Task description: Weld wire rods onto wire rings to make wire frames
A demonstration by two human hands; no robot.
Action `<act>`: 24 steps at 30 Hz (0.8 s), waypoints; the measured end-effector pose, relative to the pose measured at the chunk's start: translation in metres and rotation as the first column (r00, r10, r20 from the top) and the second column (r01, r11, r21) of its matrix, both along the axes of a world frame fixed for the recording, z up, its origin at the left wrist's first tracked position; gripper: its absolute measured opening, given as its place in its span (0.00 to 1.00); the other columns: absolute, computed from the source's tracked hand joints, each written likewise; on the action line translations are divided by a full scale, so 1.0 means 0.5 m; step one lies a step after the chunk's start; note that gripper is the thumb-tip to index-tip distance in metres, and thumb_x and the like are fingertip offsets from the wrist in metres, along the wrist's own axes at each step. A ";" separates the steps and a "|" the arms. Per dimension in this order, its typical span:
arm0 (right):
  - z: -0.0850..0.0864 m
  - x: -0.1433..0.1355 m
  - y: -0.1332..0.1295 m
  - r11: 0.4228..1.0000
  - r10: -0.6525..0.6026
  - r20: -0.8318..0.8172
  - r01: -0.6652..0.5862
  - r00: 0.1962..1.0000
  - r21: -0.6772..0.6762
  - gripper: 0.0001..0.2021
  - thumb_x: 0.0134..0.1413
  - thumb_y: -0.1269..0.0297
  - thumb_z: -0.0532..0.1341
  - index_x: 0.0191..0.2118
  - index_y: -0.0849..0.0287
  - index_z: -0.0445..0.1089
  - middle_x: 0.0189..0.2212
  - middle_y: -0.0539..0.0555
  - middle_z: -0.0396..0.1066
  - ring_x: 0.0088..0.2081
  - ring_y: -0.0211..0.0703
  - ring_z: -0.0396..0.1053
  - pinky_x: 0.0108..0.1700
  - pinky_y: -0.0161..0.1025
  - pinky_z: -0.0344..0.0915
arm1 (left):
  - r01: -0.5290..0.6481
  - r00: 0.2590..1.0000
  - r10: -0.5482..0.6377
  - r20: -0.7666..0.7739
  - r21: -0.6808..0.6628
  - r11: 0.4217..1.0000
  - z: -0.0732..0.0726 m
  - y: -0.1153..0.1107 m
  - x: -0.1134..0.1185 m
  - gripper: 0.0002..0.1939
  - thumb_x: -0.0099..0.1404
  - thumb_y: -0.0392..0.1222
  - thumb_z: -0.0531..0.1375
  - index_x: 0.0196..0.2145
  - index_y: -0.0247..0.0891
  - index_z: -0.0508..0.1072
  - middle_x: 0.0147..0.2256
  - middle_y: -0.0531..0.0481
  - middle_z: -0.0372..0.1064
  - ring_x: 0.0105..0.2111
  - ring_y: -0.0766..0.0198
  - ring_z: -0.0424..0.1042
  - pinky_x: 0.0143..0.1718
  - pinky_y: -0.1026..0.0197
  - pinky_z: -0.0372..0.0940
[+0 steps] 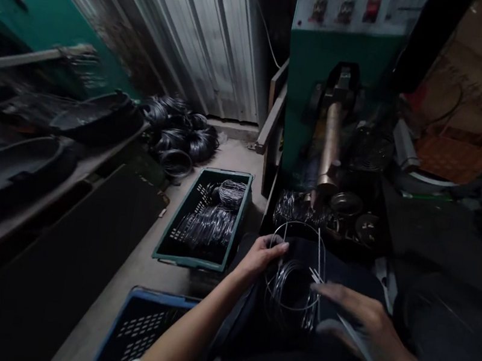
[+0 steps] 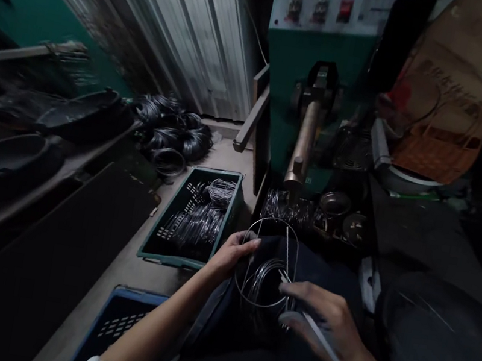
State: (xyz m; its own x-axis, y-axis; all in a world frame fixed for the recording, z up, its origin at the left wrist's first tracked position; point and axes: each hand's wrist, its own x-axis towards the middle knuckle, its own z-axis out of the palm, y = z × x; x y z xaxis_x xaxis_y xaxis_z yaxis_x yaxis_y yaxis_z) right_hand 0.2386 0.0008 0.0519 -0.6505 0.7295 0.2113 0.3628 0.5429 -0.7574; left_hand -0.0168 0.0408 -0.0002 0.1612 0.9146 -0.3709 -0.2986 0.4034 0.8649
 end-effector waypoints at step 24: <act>-0.041 -0.027 0.094 0.867 0.148 0.326 -0.282 0.934 0.412 0.18 0.59 0.66 0.61 0.54 0.63 0.65 0.45 0.60 0.72 0.49 0.50 0.69 0.55 0.51 0.65 | -0.088 0.987 0.087 0.136 0.004 0.996 -0.021 0.025 0.013 0.20 0.53 0.53 0.66 0.25 0.36 0.64 0.14 0.57 0.62 0.09 0.77 0.49 0.09 0.71 0.41</act>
